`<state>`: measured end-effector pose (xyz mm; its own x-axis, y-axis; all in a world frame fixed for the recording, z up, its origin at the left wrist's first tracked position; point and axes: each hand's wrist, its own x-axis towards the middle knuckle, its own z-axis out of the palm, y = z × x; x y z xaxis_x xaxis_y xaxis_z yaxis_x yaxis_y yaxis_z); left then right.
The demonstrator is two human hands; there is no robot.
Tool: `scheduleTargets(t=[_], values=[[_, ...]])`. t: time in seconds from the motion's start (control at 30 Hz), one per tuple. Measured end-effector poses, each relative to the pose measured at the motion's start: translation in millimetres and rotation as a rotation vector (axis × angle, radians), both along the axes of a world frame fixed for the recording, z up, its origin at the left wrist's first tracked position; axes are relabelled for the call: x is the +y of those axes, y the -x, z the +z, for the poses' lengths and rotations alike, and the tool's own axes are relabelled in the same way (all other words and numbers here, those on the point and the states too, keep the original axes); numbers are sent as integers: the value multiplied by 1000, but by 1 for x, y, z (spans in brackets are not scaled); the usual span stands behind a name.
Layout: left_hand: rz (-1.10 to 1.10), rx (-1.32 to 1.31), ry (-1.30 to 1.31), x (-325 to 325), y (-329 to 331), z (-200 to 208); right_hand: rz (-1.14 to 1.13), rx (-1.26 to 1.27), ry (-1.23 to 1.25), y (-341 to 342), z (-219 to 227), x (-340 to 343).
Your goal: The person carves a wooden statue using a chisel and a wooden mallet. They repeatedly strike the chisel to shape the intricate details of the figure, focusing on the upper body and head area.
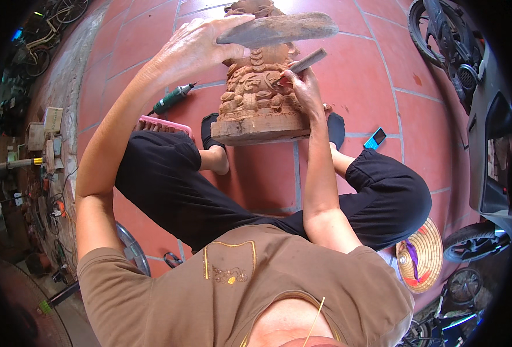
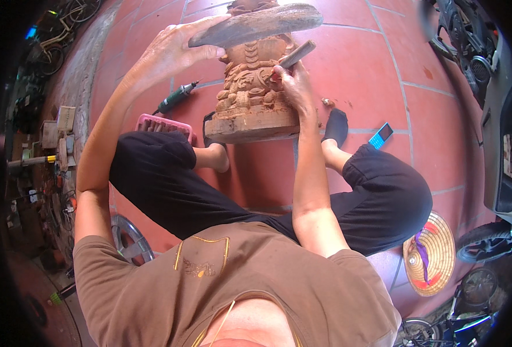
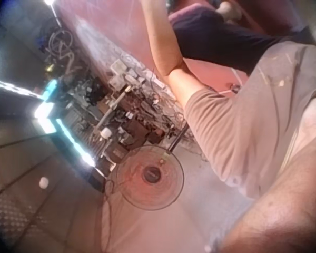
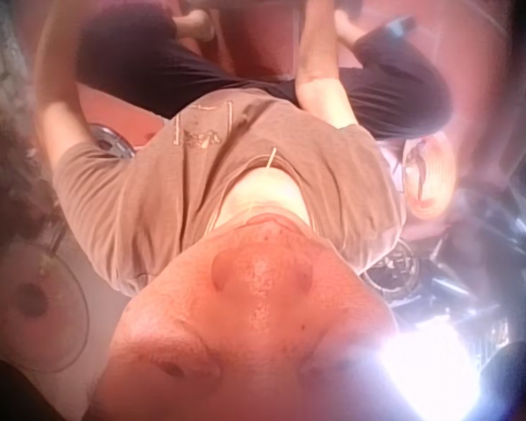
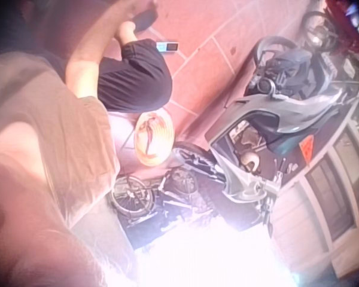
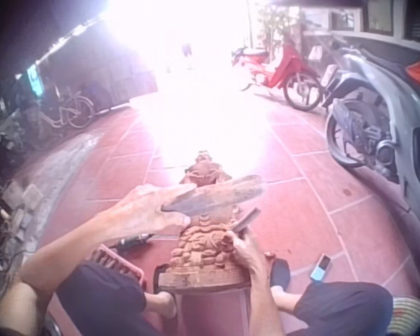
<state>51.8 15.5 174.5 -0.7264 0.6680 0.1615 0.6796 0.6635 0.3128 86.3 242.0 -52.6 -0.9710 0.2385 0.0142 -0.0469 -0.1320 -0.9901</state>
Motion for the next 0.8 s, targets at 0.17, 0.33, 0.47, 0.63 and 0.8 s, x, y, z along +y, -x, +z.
scheduleTargets(t=[0.17, 0.33, 0.47, 0.63, 0.8], values=[[-16, -30, -25, 5, -3, 2, -3, 36, -26, 5, -4, -2], [-46, -32, -152, 12, -6, -2, 55, 72, -89, 5, 2, 0], [-58, -85, -91, 14, 1, -10, 67, 100, -151, 6, 8, -5], [-35, 4, 119, 16, -1, -2, 30, 121, -373, 5, 10, -4], [-54, -66, -60, 18, -3, 1, 52, 160, -255, 5, 5, -1]])
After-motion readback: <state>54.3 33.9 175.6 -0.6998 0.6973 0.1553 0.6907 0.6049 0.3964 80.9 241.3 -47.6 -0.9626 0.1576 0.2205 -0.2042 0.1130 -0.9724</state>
